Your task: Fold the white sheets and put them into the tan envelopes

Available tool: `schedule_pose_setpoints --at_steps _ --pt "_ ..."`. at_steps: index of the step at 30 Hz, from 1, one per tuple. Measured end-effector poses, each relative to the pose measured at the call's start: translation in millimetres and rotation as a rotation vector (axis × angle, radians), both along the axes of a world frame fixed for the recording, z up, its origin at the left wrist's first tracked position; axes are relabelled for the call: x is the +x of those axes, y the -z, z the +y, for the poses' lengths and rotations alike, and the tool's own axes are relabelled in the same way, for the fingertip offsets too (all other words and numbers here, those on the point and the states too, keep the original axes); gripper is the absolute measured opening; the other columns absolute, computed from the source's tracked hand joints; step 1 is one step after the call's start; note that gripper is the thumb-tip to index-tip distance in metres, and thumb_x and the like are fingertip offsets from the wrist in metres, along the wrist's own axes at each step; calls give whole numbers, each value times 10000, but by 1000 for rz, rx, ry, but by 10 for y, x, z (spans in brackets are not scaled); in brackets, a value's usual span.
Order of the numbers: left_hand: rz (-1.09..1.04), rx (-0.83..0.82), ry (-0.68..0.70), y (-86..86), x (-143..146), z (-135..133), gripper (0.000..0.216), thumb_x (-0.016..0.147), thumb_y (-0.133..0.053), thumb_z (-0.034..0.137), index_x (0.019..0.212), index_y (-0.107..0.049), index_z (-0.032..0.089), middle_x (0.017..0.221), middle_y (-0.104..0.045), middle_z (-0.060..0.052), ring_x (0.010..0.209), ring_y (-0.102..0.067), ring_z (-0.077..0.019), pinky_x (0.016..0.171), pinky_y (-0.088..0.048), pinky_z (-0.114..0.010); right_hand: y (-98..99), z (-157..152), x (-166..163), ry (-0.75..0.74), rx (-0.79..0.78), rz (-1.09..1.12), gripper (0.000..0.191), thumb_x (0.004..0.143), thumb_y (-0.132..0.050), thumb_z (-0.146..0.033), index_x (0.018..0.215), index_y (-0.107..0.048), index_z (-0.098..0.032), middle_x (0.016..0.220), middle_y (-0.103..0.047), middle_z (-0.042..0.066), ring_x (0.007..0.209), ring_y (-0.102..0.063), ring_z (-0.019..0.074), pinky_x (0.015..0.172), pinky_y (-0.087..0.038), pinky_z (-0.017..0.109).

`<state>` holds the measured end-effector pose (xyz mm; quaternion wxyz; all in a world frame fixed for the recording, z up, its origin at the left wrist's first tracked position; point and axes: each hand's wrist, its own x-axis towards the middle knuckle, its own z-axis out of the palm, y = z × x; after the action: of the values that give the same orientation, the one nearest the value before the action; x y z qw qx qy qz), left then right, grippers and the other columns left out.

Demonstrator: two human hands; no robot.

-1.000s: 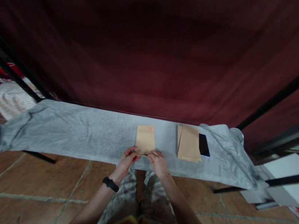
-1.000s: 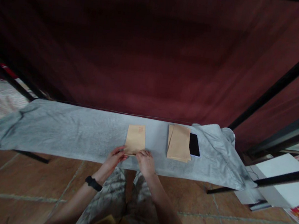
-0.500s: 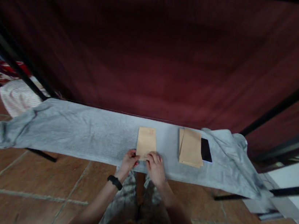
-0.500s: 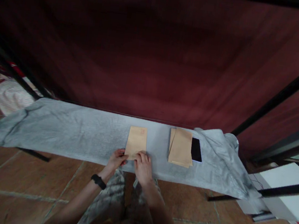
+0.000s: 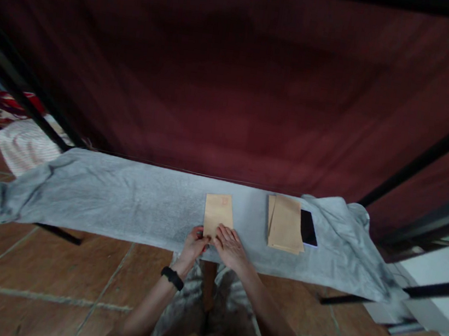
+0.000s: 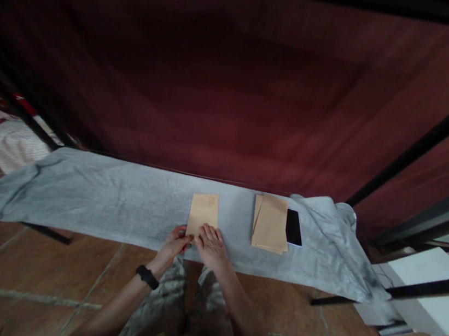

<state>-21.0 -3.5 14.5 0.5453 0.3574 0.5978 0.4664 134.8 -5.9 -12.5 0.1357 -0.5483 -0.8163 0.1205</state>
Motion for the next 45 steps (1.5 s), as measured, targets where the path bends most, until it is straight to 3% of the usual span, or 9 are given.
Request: schedule_pose_setpoints --at_steps 11,17,22,27,30,34,37,41,45 --pt "51 -66 120 43 -165 43 409 633 -756 323 956 -544 190 514 -560 99 328 -478 -75 357 -306 -162 -185 869 -31 68 -131 -55 589 1043 -193 -429 1564 -255 -163 1641 -189 64 1520 -178 181 1236 -130 412" --pt "58 -95 136 52 -154 60 465 627 -795 391 960 -538 194 554 -577 86 350 -526 -85 364 -351 -165 -247 1095 -59 131 -167 -46 650 1035 -155 -459 1575 -183 -98 1646 -132 109 1528 -142 196 1238 -60 410" --pt "35 -96 124 31 -160 31 474 638 -793 406 981 -541 197 583 -589 78 378 -552 -86 389 -380 -166 -186 847 -59 118 -182 -71 657 1034 -162 -470 1562 -233 -86 1637 -163 115 1526 -157 209 1239 -91 413" --pt "2 -65 113 0 -151 -11 470 631 -789 396 983 -556 189 571 -598 75 393 -555 -90 412 -395 -176 63 204 61 16 -29 -61 620 1040 -220 -461 1532 -333 -100 1610 -271 131 1501 -252 217 1226 -199 413" --pt "-9 -47 98 -16 -131 -25 451 629 -778 363 979 -557 185 546 -591 79 390 -544 -95 414 -392 -184 151 -124 133 33 72 -19 598 1029 -310 -480 1495 -415 -121 1575 -358 137 1470 -330 232 1218 -247 434" --pt "-21 -28 75 -34 -110 -39 398 635 -745 311 963 -567 171 500 -562 85 374 -507 -88 409 -370 -184 26 -284 140 167 220 52 569 1006 -403 -386 1499 -399 -102 1578 -353 156 1464 -335 289 1201 -277 519" --pt "-35 -21 55 -48 -110 -53 375 634 -715 281 962 -577 161 521 -581 74 375 -490 -77 407 -349 -180 -121 -330 42 119 285 111 505 991 -381 -242 1482 -431 -134 1554 -416 114 1438 -386 244 1203 -298 484" --pt "-55 -16 38 -78 -80 -90 360 607 -707 260 930 -588 157 518 -575 73 372 -457 -67 404 -328 -182 -124 -456 -173 48 252 159 511 909 -419 -109 1404 -540 -149 1453 -554 86 1360 -489 212 1156 -393 391" --pt "-69 53 45 -215 33 -153 382 622 -737 294 952 -592 165 508 -553 85 373 -435 -66 401 -308 -187 -80 -475 -263 167 206 267 566 847 -423 -45 1382 -568 -157 1440 -561 117 1319 -536 232 1099 -449 397"
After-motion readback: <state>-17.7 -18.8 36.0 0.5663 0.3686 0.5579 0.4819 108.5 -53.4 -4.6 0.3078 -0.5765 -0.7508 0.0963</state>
